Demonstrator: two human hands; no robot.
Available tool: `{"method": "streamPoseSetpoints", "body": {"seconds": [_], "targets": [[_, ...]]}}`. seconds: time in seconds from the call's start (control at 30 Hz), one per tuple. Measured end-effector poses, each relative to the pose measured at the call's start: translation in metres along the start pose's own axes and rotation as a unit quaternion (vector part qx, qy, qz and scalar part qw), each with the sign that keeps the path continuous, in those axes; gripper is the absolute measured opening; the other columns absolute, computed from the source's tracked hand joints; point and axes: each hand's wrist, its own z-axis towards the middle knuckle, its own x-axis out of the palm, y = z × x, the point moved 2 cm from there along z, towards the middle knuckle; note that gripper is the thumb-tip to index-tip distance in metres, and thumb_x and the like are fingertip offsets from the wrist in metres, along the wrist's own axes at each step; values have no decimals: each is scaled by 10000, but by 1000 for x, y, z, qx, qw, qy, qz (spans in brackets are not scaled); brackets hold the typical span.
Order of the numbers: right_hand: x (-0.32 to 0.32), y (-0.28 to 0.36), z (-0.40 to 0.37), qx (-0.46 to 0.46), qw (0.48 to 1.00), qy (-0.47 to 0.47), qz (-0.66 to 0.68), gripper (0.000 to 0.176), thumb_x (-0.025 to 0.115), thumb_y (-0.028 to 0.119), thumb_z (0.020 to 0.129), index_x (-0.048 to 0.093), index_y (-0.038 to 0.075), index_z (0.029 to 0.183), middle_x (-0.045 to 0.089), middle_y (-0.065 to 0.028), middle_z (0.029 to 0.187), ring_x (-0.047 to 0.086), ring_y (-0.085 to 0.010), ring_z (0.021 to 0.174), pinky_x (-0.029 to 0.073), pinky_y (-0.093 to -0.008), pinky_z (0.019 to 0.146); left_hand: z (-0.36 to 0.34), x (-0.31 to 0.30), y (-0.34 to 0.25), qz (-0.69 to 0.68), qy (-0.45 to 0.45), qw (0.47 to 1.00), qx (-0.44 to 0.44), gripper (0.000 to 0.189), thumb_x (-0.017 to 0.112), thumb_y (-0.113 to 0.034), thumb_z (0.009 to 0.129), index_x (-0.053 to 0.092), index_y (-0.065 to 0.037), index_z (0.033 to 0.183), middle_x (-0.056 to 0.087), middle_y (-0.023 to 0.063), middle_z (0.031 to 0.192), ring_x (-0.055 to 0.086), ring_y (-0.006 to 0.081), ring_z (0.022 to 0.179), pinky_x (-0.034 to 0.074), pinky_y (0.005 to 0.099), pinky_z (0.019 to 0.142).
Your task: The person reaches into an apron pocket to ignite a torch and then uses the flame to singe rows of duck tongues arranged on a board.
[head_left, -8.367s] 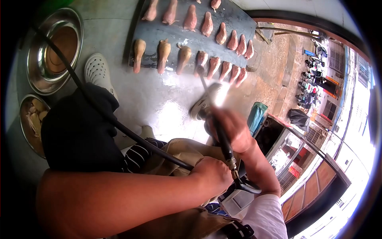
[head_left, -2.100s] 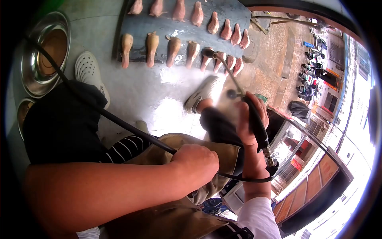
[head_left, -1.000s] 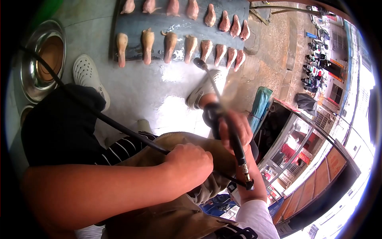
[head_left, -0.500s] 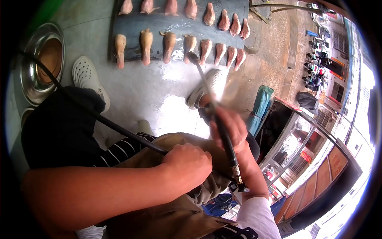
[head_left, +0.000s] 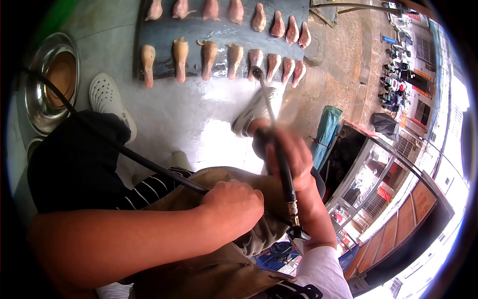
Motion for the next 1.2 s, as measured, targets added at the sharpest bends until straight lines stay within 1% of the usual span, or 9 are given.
{"method": "streamPoseSetpoints", "body": {"seconds": [0.07, 0.17, 0.37, 0.47, 0.57, 0.67, 0.77, 1.17, 1.2], "targets": [[-1, 0, -1, -20, 999, 23, 12, 453, 721, -72, 758, 582, -138, 1184, 644, -212, 938, 664, -323, 767, 571, -375, 665, 0, 0, 0, 4, -1, 1000, 0, 112, 600, -115, 843, 669, -28, 858, 700, 127, 816, 705, 265, 798, 562, 372, 639], [1, -3, -3, -4, 999, 20, 29, 455, 714, -79, 749, 582, -142, 1180, 644, -218, 940, 666, -333, 778, 570, -382, 678, 1, -1, 0, -8, 6, 1000, -9, 112, 600, -114, 843, 670, -28, 861, 701, 132, 822, 706, 269, 806, 564, 377, 647], [2, -5, -6, 7, 998, 48, 46, 459, 711, -56, 742, 586, -140, 1175, 643, -224, 939, 664, -343, 785, 569, -390, 687, 1, -5, 0, 0, 11, 1000, -10, 107, 600, -111, 838, 668, -31, 858, 700, 134, 818, 706, 271, 797, 564, 380, 636], [6, -6, -4, 0, 1000, 4, 12, 297, 699, 19, 855, 627, -50, 1135, 708, -152, 930, 687, -291, 735, 562, -349, 632, 2, -5, 0, 0, 17, 1000, -12, 110, 598, -115, 840, 670, -33, 858, 699, 133, 815, 705, 269, 792, 563, 382, 631], [6, -6, -6, -14, 998, 41, 35, 457, 710, -50, 745, 587, -136, 1177, 644, -216, 930, 664, -342, 785, 568, -391, 684, 1, -5, 0, 3, 8, 1000, -9, 112, 597, -117, 840, 670, -34, 855, 698, 131, 812, 703, 265, 788, 561, 379, 628], [6, -5, -4, 5, 997, 63, 46, 456, 712, -53, 744, 583, -135, 1173, 647, -216, 942, 666, -345, 794, 571, -394, 694, 0, -4, 0, 12, 2, 1000, -6, 111, 598, -120, 837, 669, -36, 851, 697, 128, 806, 703, 263, 785, 557, 376, 621], [9, -6, 3, -8, 1000, 21, 20, 278, 700, 20, 854, 626, -58, 1111, 697, -153, 894, 680, -295, 713, 553, -358, 614, 0, -3, 0, 5, -4, 1000, -7, 113, 598, -124, 836, 668, -36, 849, 696, 126, 806, 702, 262, 784, 555, 378, 616], [11, -2, 15, -8, 999, 24, 38, 269, 700, 19, 855, 639, -46, 1109, 705, -151, 904, 680, -286, 709, 547, -347, 606, 0, -4, -1, 21, -9, 1000, -4, 122, 594, -132, 841, 669, -38, 854, 690, 115, 794, 699, 260, 777, 554, 378, 610], [11, -1, 15, -7, 999, 37, 36, 324, 703, -7, 820, 619, -78, 1125, 691, -169, 925, 677, -298, 751, 557, -359, 634, -1, -4, -1, 23, -8, 1000, -5, 121, 591, -131, 833, 661, -34, 849, 682, 116, 797, 688, 258, 762, 548, 381, 614]]}}
